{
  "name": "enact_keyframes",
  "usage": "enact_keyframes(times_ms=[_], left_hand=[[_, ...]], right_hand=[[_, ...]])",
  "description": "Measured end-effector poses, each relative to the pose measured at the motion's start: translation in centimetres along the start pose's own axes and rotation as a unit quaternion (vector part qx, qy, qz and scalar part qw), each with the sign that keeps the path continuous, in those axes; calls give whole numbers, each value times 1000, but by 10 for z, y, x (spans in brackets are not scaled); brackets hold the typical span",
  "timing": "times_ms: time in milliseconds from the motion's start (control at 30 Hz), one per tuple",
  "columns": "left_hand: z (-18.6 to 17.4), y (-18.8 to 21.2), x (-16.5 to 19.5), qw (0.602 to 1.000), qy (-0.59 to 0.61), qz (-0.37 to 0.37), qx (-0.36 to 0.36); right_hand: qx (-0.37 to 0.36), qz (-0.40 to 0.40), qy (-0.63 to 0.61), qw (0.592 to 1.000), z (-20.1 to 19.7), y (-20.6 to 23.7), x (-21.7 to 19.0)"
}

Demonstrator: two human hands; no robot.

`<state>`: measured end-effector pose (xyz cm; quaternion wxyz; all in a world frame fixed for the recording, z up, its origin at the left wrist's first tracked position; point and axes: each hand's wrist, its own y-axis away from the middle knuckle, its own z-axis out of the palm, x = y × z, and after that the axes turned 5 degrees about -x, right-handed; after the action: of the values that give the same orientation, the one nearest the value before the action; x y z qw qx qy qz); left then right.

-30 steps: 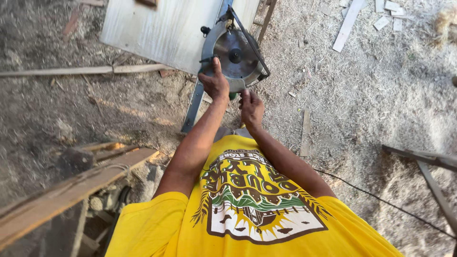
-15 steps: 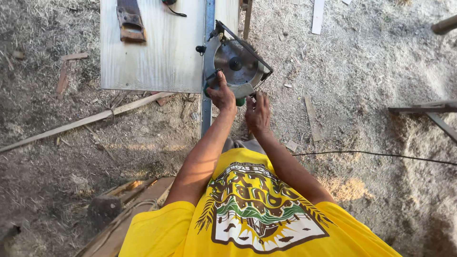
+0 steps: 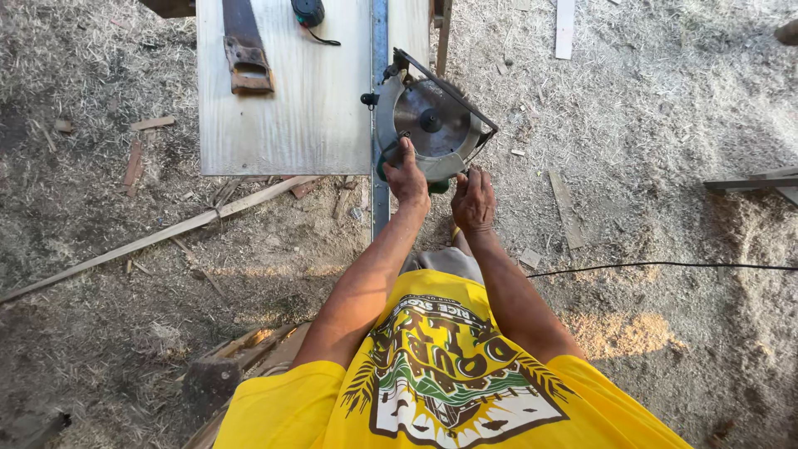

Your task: The person measures a plywood sheet with a tape measure and marks it with a pencil, then hammers nails along a metal angle guide laid across the sheet. They plug in a circular saw and cut the plywood along the guide rail.

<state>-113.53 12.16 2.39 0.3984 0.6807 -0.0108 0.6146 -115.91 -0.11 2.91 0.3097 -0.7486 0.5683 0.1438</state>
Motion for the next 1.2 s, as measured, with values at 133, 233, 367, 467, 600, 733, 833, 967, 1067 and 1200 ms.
enact_keyframes(times_ms=[133, 233, 367, 467, 600, 733, 833, 967, 1067, 1200], left_hand=[[1, -1, -2, 1000, 10, 18, 1], [0, -2, -3, 999, 37, 23, -16], [-2, -2, -5, 999, 18, 44, -9], [-2, -2, -9, 999, 11, 42, -13], [-4, -4, -9, 999, 3, 49, -9], [-4, -4, -5, 999, 32, 1, -29], [-3, -4, -5, 999, 28, 14, -28], [-2, -4, -7, 999, 27, 25, -19], [-4, -4, -8, 998, 48, 25, -28], [-8, -2, -7, 996, 80, 12, -38]], right_hand=[[58, 115, -116, 985, 11, -5, -16], [31, 343, -345, 873, 15, -12, -27], [-68, 498, -601, 621, 6, -23, -18], [-143, 513, -705, 469, -4, -28, -2], [-164, 512, -639, 550, -6, -24, 0], [-9, 90, -75, 993, -8, 0, -14], [-13, -14, -24, 1000, -9, 8, -9], [-15, -105, 9, 994, -7, -2, 16], [-34, -106, 9, 994, -6, -2, 25], [-2, -158, 3, 987, -6, -2, 26]])
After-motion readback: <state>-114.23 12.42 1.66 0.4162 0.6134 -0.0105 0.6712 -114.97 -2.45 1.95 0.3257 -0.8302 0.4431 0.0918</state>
